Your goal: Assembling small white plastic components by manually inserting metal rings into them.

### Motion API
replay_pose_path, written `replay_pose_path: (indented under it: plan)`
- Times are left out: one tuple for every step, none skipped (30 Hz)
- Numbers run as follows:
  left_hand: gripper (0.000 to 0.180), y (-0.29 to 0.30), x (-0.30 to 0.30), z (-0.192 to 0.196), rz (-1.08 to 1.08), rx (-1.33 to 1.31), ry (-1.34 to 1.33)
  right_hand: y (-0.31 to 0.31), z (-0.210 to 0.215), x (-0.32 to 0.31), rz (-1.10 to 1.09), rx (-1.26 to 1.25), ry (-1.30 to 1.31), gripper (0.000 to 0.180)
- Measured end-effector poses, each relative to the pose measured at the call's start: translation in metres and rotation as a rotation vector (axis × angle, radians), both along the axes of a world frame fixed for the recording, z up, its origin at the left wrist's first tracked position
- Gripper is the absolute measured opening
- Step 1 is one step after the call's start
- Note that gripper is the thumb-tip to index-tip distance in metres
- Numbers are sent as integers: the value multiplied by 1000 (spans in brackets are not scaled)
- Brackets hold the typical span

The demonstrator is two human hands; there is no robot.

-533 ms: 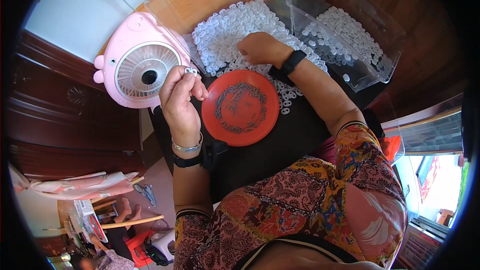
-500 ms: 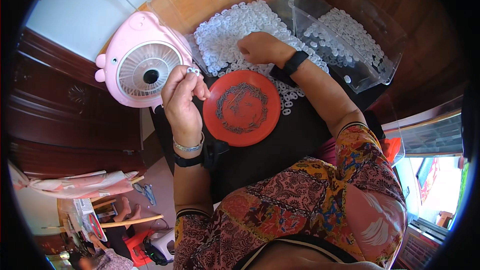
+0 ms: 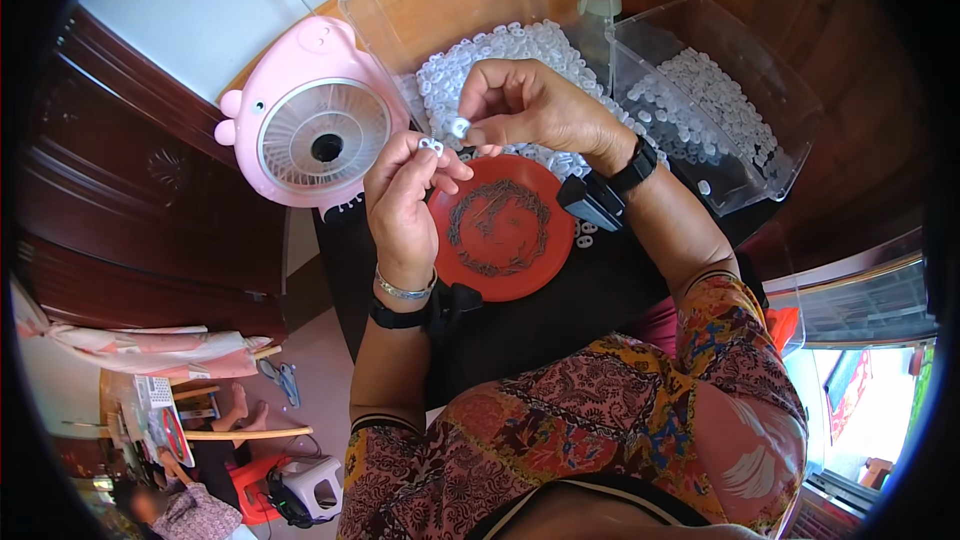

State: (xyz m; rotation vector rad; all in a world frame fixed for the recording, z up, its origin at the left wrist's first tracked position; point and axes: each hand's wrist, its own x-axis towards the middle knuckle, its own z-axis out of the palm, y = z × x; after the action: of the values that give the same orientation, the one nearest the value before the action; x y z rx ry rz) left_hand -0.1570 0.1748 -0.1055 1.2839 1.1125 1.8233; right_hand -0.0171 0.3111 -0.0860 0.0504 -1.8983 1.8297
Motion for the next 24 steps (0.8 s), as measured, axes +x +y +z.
replay_pose_path:
  plan:
    - [19,1,1,0,-3,12,-27,-1,0,-1,-4,13,-4,13]
    - [19,1,1,0,-5,11,-24,-3,-1,-1,-7,12,-1,13]
    - [18,1,2,-1,-24,18,-30,-5,-1,0,-3,-3,0,14]
    - [18,2,2,-1,-42,25,-35,-6,-2,0,1,-18,1,15]
    - [18,1,3,-1,-44,24,-32,-6,-3,1,-20,21,-9,16]
    - [19,1,4,-1,-48,44,-38,-7,-2,3,-21,21,-5,16]
    - [19,2,5,-1,-52,64,-44,-8,-2,4,-28,6,-6,15]
    - [19,2,5,-2,-53,63,-41,-10,-1,5,-34,-8,-6,14]
    - [19,2,5,-2,-65,93,-56,-11,0,5,-35,-9,-3,14]
    - [18,3,5,-3,-77,124,-72,-12,2,6,-24,-63,-4,15]
    - [18,3,6,-2,-79,125,-69,-14,4,7,-15,-116,-5,16]
    - [18,2,8,-1,-61,113,-63,-16,5,8,-17,-115,-2,16]
    - [18,1,10,-1,-43,102,-58,-18,7,9,-15,-219,-19,16]
    - [18,0,12,0,-43,102,-55,-19,8,10,-12,-325,-37,16]
    - [19,-1,15,1,-4,74,-34,-18,7,9,-11,-325,-35,16]
    - [21,-2,17,3,35,46,-14,-17,5,8,35,-392,-36,16]
    - [21,-2,18,3,36,46,-13,-17,3,8,80,-459,-39,15]
    - [20,-3,18,4,31,55,-12,-18,3,7,81,-459,-39,15]
    - [20,-3,18,4,26,64,-11,-19,3,7,42,-433,-48,15]
    - [20,-3,17,4,26,64,-11,-20,4,7,2,-406,-57,15]
    - [19,-2,14,3,-9,99,-35,-18,2,6,2,-406,-57,15]
    - [18,-2,12,2,-44,134,-59,-15,0,5,-12,-279,-28,14]
    - [18,-1,11,1,-40,133,-59,-13,0,4,-23,-154,0,13]
    - [18,-2,9,1,-55,134,-62,-15,0,3,-20,-155,-1,13]
